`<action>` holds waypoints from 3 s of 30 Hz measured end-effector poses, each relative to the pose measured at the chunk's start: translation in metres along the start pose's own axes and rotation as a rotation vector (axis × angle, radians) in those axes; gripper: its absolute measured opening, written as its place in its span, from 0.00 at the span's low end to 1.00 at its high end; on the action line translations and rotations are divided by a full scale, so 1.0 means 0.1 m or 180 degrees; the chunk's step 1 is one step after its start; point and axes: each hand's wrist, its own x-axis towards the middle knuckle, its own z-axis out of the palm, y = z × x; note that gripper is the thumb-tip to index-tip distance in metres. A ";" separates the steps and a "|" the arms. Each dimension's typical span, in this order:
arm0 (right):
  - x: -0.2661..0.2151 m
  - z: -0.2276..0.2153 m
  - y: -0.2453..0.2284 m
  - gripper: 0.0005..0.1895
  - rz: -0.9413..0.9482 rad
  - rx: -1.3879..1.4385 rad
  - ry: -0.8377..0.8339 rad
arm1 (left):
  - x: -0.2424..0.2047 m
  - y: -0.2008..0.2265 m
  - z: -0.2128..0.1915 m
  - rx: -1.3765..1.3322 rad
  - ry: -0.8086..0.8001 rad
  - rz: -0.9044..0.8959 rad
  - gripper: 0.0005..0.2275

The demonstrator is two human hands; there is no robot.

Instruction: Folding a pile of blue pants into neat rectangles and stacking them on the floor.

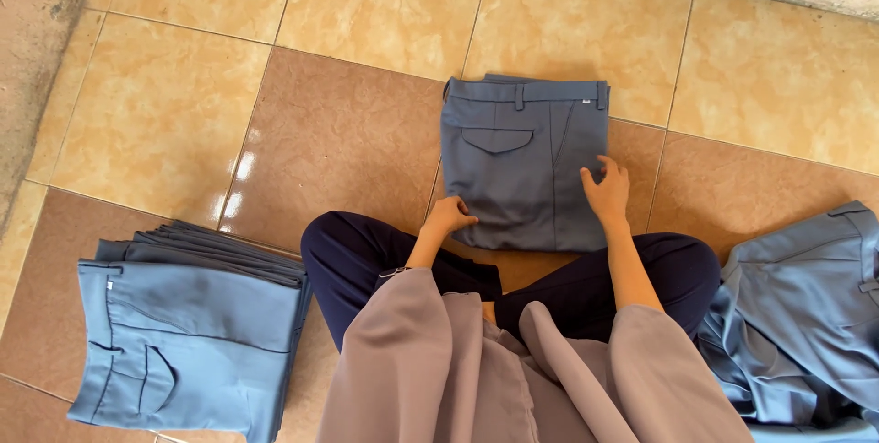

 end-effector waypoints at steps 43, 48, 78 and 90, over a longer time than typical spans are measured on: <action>0.41 0.07 0.55 0.34 0.0496 0.0327 -0.0078 | 0.62 0.89 -0.29 -0.0766 0.1478 0.0575 0.31; 0.32 0.22 0.42 0.35 0.0917 -0.0095 0.0059 | 0.68 0.82 -0.11 -0.0352 0.1869 0.0134 0.24; 0.24 -0.35 -1.57 0.14 0.0370 0.2385 -0.0273 | -0.62 1.15 -1.37 -0.2981 0.1581 0.0560 0.21; -0.91 0.76 -4.55 0.22 -0.1179 0.2322 -0.1892 | -3.23 -0.69 -3.06 -0.4194 0.3631 0.0247 0.11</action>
